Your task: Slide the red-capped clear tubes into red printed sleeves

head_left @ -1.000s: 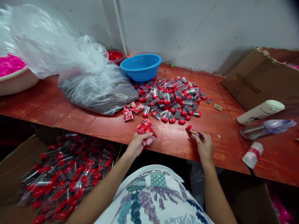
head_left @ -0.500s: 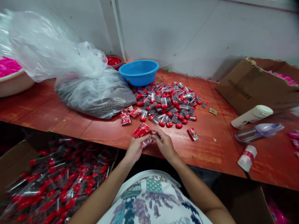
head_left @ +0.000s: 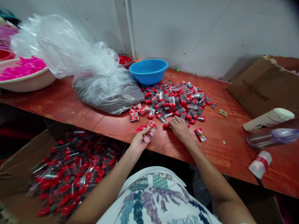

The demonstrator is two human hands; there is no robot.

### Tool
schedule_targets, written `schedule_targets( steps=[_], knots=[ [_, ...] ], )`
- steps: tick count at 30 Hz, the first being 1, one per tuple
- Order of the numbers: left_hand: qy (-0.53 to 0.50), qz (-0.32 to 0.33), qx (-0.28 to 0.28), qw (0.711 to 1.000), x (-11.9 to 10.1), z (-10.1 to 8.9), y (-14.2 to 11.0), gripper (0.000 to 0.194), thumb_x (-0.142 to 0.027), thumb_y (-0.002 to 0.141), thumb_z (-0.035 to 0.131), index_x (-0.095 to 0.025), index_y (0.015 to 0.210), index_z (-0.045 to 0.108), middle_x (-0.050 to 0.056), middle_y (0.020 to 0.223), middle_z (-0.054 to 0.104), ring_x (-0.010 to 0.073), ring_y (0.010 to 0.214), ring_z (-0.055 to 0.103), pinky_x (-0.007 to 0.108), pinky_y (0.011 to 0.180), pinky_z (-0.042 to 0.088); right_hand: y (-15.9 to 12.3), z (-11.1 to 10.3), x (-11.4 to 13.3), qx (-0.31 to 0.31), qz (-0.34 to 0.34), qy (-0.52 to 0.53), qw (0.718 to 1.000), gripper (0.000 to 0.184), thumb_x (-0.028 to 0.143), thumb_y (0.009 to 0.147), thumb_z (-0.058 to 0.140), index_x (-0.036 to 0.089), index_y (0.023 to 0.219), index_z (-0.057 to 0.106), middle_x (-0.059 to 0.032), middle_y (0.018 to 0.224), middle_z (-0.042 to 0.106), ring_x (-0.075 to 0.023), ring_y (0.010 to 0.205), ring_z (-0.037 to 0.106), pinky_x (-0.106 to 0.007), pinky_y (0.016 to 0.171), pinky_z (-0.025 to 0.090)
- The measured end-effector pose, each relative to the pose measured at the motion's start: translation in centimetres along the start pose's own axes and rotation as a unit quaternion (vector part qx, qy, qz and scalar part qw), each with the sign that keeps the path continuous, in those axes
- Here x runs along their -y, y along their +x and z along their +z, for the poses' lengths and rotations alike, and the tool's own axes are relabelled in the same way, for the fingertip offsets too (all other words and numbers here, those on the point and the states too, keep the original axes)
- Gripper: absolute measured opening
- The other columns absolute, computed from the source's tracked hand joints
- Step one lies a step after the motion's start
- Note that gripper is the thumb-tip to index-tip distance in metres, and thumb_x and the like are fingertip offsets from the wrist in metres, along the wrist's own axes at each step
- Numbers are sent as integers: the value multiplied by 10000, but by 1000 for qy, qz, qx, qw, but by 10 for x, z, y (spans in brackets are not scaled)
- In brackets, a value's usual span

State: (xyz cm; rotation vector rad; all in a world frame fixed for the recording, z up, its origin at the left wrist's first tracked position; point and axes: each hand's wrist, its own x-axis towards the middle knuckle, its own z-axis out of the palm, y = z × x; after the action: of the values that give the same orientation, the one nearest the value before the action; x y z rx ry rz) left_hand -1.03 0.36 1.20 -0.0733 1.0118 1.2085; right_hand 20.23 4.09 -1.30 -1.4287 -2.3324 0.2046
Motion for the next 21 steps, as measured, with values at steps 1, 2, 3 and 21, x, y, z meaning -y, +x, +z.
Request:
schedule_targets(
  steps=[1, 2, 3, 21],
  knots=[
    [-7, -5, 2, 1000, 0, -1, 1, 108, -17, 760, 613, -123, 752, 630, 59, 726, 698, 149, 609, 671, 254, 583, 565, -7, 0, 11, -18, 20, 66, 997, 214, 231, 922, 469, 184, 1005, 660, -119, 1045, 680, -291, 1140, 527, -431, 941, 390],
    [-13, -9, 7, 1000, 0, -1, 3, 104, -24, 766, 613, -127, 765, 629, 62, 743, 702, 156, 627, 677, 261, 587, 569, -14, 0, 24, -36, 48, 148, 987, 215, 270, 921, 476, 191, 1019, 650, -104, 995, 681, -263, 1018, 585, -397, 874, 437],
    [-18, -11, 11, 1000, 1, -2, 4, 101, -30, 768, 614, -129, 775, 628, 63, 756, 705, 160, 641, 681, 269, 594, 573, -21, 1, 37, -54, 79, 239, 966, 228, 314, 920, 478, 203, 1041, 637, -79, 958, 676, -228, 898, 612, -357, 794, 471],
    [-49, 14, 48, 998, 16, 8, 5, 110, -2, 747, 621, -111, 759, 629, 41, 718, 684, 143, 617, 661, 271, 601, 573, -37, 9, 90, -137, 261, 557, 776, 315, 450, 823, 575, 199, 1001, 640, -24, 825, 620, -142, 652, 551, -233, 490, 515]
  ],
)
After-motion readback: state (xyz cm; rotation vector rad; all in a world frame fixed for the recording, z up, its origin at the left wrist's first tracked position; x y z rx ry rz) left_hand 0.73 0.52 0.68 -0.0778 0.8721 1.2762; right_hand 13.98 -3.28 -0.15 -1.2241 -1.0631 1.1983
